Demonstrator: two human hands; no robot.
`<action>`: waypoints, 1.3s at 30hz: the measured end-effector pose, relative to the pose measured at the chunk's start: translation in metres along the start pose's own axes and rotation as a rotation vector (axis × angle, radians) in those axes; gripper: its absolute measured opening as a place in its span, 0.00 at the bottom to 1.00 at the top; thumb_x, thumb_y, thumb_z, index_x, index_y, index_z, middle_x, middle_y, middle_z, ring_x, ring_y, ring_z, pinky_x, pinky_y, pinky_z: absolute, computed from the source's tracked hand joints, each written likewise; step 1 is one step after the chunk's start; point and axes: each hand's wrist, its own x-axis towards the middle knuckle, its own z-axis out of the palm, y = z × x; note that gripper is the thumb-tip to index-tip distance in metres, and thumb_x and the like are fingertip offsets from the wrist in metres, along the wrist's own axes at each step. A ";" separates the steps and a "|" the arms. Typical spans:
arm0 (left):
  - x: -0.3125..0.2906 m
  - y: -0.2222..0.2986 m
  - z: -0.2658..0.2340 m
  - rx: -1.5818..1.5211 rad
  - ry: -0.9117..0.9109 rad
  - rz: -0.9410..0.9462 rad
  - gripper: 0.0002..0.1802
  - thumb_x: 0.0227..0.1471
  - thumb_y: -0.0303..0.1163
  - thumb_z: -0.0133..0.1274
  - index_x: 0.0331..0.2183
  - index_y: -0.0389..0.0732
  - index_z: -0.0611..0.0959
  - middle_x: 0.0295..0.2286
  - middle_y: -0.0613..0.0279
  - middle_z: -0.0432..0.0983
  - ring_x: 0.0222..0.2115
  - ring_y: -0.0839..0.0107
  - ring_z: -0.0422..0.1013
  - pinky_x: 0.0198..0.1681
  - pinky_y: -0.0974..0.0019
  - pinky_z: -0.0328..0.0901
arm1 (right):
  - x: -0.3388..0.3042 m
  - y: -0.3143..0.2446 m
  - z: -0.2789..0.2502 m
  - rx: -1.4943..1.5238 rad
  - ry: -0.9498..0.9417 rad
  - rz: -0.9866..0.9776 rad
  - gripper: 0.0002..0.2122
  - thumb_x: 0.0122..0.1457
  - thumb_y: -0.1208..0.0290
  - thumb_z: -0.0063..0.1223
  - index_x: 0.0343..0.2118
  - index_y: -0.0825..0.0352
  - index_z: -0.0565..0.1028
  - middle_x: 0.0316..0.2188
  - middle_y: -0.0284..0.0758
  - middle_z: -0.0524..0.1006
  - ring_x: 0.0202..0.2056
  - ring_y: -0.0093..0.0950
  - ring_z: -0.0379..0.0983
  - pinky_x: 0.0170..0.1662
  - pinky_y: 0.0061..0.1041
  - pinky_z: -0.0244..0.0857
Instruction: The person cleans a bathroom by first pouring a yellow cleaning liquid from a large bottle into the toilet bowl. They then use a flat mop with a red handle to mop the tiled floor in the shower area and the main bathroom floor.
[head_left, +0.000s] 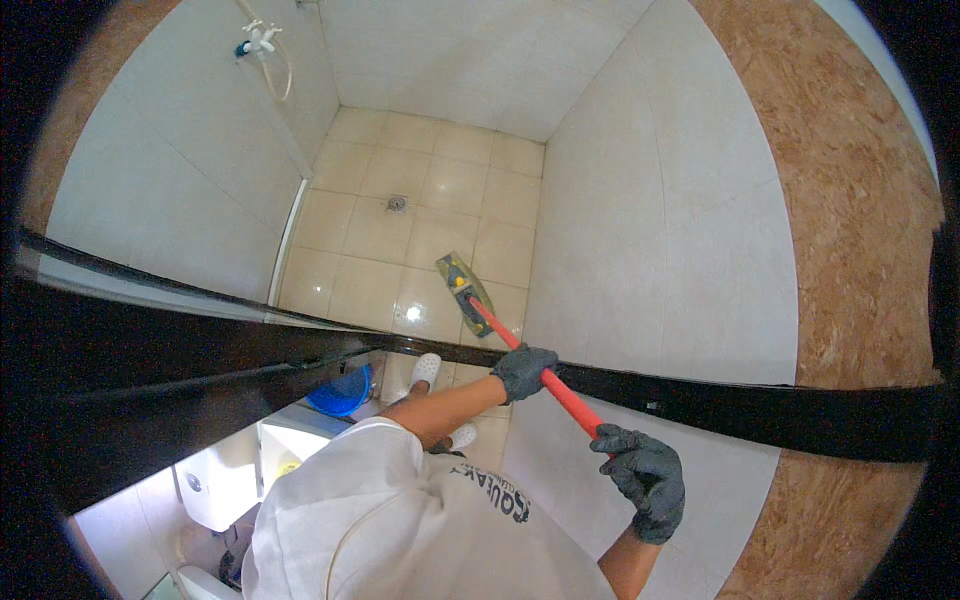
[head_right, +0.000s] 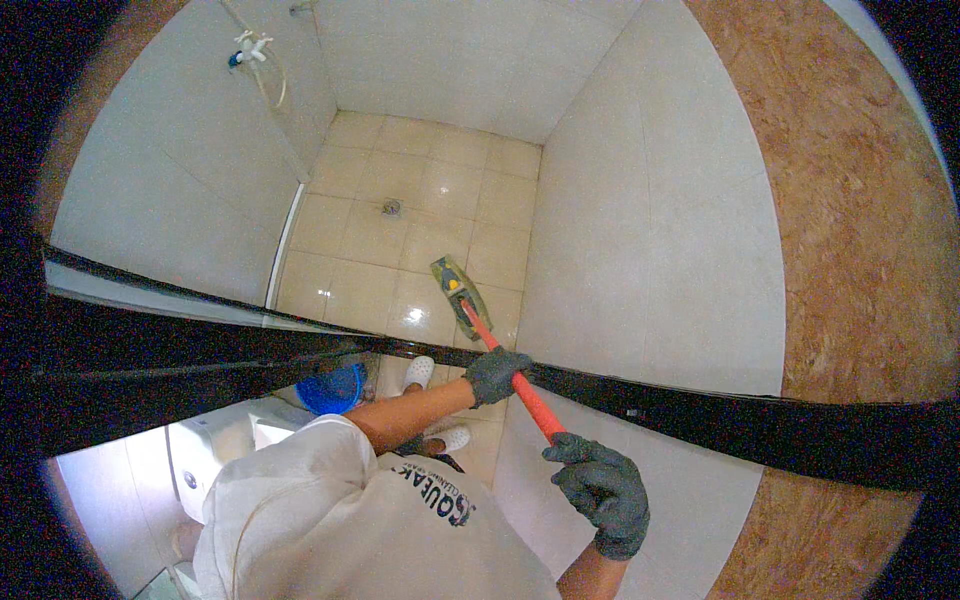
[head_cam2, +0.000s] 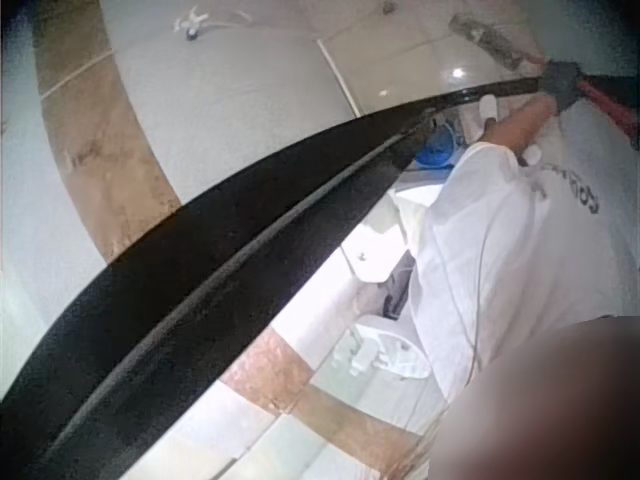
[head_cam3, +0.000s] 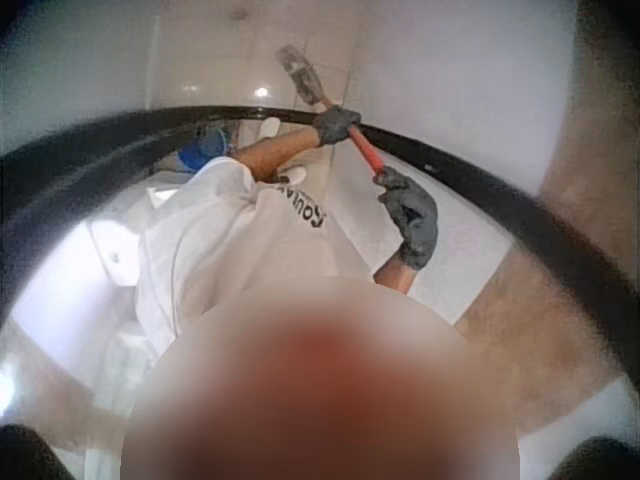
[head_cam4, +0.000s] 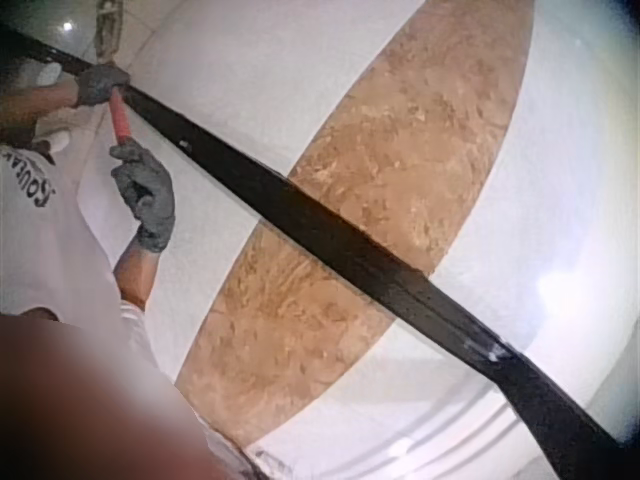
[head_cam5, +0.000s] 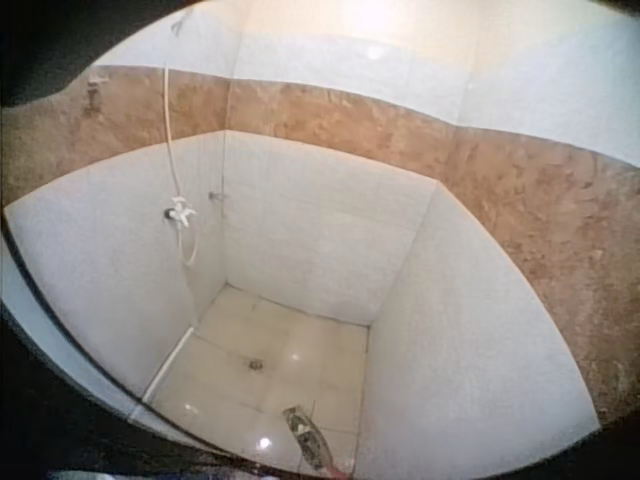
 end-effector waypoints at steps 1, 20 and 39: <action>-0.002 -0.006 0.006 -0.012 0.034 -0.033 0.07 0.43 0.35 0.53 0.27 0.46 0.74 0.23 0.55 0.74 0.29 0.51 0.72 0.35 0.50 0.62 | 0.008 0.000 -0.004 0.052 -0.034 -0.015 0.05 0.43 0.74 0.57 0.22 0.70 0.77 0.33 0.43 0.78 0.41 0.39 0.74 0.51 0.39 0.62; -0.016 -0.208 -0.101 0.112 0.583 -0.642 0.09 0.42 0.26 0.51 0.31 0.44 0.74 0.40 0.48 0.70 0.51 0.47 0.59 0.53 0.54 0.58 | 0.177 0.105 0.096 0.378 -0.112 -0.071 0.06 0.53 0.82 0.51 0.34 0.70 0.75 0.42 0.39 0.75 0.44 0.30 0.70 0.47 0.27 0.64; -0.003 -0.094 -0.104 0.299 0.436 -0.144 0.05 0.42 0.34 0.52 0.26 0.47 0.75 0.27 0.60 0.72 0.33 0.57 0.69 0.50 0.46 0.54 | 0.091 0.018 0.040 -0.071 0.002 -0.030 0.13 0.46 0.75 0.60 0.37 0.67 0.77 0.41 0.39 0.77 0.46 0.33 0.71 0.51 0.30 0.62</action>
